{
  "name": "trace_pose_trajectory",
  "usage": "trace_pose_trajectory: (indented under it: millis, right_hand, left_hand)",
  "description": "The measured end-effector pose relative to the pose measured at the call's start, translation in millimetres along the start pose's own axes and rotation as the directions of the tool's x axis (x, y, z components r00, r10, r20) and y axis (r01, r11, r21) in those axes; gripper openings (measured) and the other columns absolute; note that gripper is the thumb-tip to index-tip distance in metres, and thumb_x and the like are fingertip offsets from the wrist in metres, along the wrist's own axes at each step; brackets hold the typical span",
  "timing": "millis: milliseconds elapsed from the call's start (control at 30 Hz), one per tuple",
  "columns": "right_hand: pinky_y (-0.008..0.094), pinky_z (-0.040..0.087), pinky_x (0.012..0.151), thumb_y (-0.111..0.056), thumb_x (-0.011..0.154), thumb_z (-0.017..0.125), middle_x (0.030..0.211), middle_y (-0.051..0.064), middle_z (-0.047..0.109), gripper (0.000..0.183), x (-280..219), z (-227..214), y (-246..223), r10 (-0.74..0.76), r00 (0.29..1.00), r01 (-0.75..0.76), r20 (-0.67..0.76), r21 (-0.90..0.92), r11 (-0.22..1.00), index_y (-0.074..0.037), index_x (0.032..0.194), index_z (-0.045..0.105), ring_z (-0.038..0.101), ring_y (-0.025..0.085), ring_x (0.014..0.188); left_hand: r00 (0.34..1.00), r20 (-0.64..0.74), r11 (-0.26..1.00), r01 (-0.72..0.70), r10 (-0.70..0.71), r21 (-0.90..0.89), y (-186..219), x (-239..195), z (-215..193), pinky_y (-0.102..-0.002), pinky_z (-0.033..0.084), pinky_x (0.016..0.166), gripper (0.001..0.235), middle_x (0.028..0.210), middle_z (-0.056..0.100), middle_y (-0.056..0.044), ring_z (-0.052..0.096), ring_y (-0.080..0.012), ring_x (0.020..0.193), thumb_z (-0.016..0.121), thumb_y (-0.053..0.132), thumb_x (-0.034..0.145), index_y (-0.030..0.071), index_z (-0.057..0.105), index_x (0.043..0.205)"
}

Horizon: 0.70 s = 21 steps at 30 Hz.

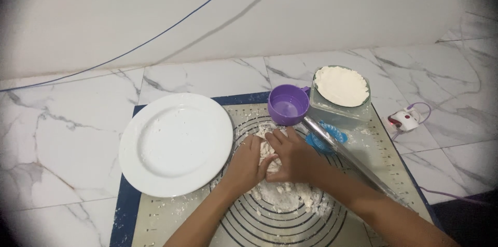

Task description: Kneading a ball of dough on a silicone mat and using a scraper to gather it

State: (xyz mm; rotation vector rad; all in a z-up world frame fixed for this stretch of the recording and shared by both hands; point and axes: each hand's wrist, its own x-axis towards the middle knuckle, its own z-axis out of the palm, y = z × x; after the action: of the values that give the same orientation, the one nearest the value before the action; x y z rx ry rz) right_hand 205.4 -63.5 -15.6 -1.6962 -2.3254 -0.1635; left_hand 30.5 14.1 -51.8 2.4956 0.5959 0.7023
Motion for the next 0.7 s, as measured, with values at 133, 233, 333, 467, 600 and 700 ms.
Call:
trace_pose_trajectory:
  millis: [133,233,333,467,600,700]
  right_hand:
    - [0.044,0.054,0.058,-0.073,0.078,0.075,0.09,0.015,0.053,0.094,-2,2,-1,-0.02,1.0,0.02,-0.024,0.014,1.0,-0.001,0.135,0.054,0.065,0.035,0.075]
    - [0.042,0.049,0.072,-0.051,0.068,0.082,0.107,0.012,0.059,0.083,-4,8,2,-0.076,0.987,0.077,-0.142,0.001,0.997,0.0,0.129,0.056,0.05,0.03,0.088]
    - [0.047,0.049,0.074,-0.058,0.076,0.082,0.115,0.018,0.058,0.088,-7,11,7,-0.054,0.992,0.066,-0.116,0.103,0.992,0.001,0.134,0.052,0.051,0.032,0.095]
    - [0.044,0.055,0.092,-0.045,0.079,0.084,0.123,0.021,0.058,0.089,-11,9,11,0.019,0.997,0.003,-0.068,0.306,0.952,0.007,0.142,0.046,0.055,0.032,0.109]
    - [0.046,0.05,0.093,-0.049,0.074,0.086,0.128,0.015,0.054,0.097,-8,7,17,0.126,0.991,-0.134,0.043,0.338,0.931,0.001,0.145,0.045,0.051,0.031,0.111]
    - [0.048,0.049,0.097,-0.051,0.07,0.093,0.128,0.021,0.056,0.102,-11,10,22,0.031,0.995,-0.004,-0.099,0.26,0.966,0.006,0.143,0.048,0.053,0.036,0.116]
  left_hand:
    - [0.998,0.052,0.999,0.046,-0.044,-0.027,11,1,-13,-0.051,0.052,0.074,0.049,0.093,0.053,-0.019,0.064,-0.0432,0.086,0.051,0.044,0.103,-0.002,0.051,0.122]
    - [0.997,-0.003,0.994,0.077,-0.078,-0.082,25,-2,-23,-0.043,0.047,0.069,0.055,0.1,0.059,-0.015,0.058,-0.0287,0.084,0.039,0.054,0.104,0.002,0.051,0.118]
    - [0.988,-0.04,0.956,0.133,-0.148,-0.26,39,-4,-36,-0.048,0.051,0.083,0.07,0.114,0.068,-0.019,0.068,-0.0352,0.099,0.043,0.059,0.097,0.0,0.05,0.134]
    - [0.973,-0.072,0.904,0.173,-0.217,-0.392,41,-11,-38,-0.04,0.053,0.086,0.085,0.121,0.062,-0.016,0.063,-0.0273,0.103,0.032,0.069,0.093,-0.001,0.041,0.142]
    - [0.97,-0.2,0.862,0.018,-0.139,-0.507,37,-12,-37,-0.05,0.046,0.11,0.089,0.145,0.052,-0.026,0.055,-0.0385,0.132,0.028,0.071,0.098,-0.004,0.035,0.145]
    - [0.955,-0.264,0.901,0.008,-0.136,-0.435,29,-15,-35,-0.044,0.047,0.104,0.087,0.14,0.057,-0.02,0.059,-0.0329,0.125,0.027,0.072,0.097,0.0,0.038,0.145]
